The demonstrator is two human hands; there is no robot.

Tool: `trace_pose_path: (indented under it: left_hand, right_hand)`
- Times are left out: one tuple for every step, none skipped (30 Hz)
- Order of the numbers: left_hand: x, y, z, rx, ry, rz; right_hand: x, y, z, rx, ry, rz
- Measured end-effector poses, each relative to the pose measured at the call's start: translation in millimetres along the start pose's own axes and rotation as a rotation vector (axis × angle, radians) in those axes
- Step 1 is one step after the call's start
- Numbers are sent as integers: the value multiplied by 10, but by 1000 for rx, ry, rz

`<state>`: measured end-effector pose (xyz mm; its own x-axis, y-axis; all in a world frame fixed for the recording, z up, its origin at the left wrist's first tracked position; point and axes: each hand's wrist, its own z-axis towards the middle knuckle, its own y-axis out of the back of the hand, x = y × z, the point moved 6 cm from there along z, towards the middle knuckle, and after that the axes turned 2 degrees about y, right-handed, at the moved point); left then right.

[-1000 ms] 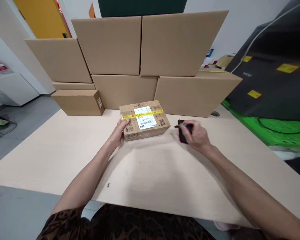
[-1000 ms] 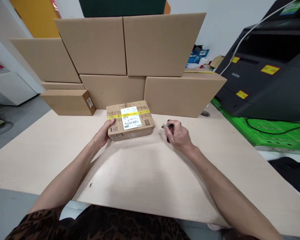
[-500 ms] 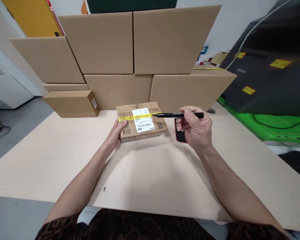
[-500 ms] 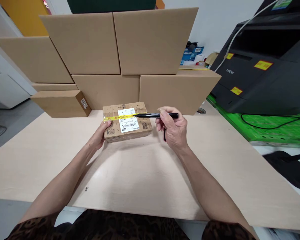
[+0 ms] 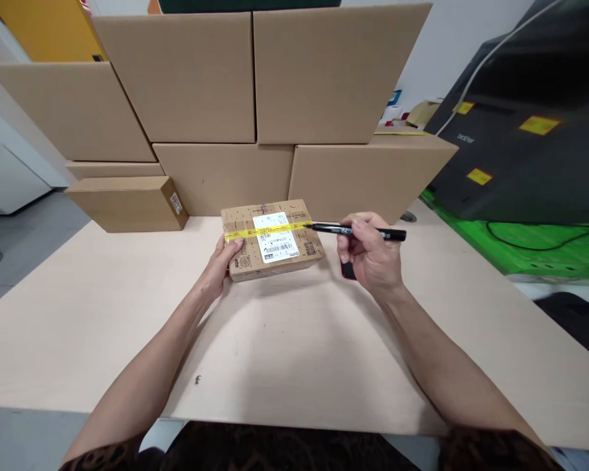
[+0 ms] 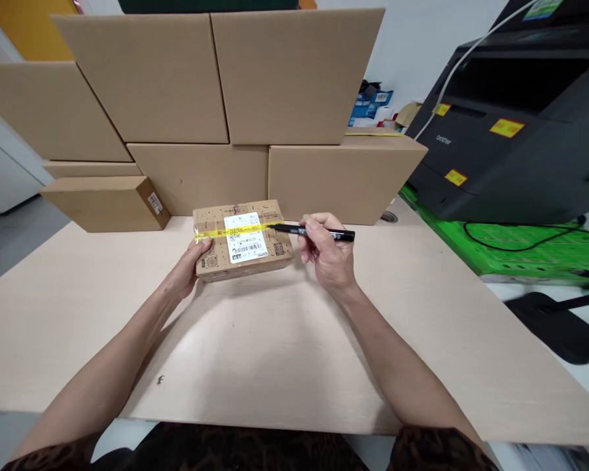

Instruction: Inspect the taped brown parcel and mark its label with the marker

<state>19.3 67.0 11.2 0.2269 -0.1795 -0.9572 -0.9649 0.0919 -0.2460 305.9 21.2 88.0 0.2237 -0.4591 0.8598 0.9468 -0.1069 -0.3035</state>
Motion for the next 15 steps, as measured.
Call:
trace_pose_path:
  left_hand:
    - [-5, -5, -3, 3, -3, -4]
    - [-10, -10, -6, 6, -5, -7]
    - [-13, -15, -9, 9, -5, -6]
    - [-16, -19, -11, 11, -6, -4]
    - [-19, -22, -12, 13, -6, -1]
    - [-20, -23, -13, 14, -6, 3]
    - [-20, -22, -13, 13, -6, 8]
    - [-18, -20, -12, 12, -5, 13]
    - [-15, -16, -12, 9, -2, 20]
    - [-10, -10, -11, 5, 2, 27]
    - [-5, -5, -11, 0, 7, 35]
    - [-1, 1, -11, -5, 11, 41]
    - [2, 4, -11, -9, 13, 44]
    - [4, 5, -11, -10, 12, 42]
    - [4, 5, -11, -10, 10, 34]
  right_hand:
    - [-5, -3, 0, 21, -5, -41]
    - [-11, -3, 0, 34, -6, -78]
    - [-17, 2, 0, 36, 0, -106]
    - [-26, 12, 1, 28, 11, -129]
    - [-37, 24, 1, 12, 25, -146]
    - [-54, 37, -1, -7, 36, -157]
    - [-76, 48, -4, -23, 41, -160]
    - [-99, 56, -10, -34, 42, -157]
    - [-120, 59, -17, -36, 39, -154]
    - [-137, 54, -25, -28, 37, -159]
    - [-147, 41, -35, -8, 37, -177]
    - [-150, 21, -46, 22, 40, -209]
    - [-147, -5, -59, 57, 49, -254]
    - [-141, -33, -71, 91, 63, -305]
    - [-131, -59, -83, 115, 85, -356]
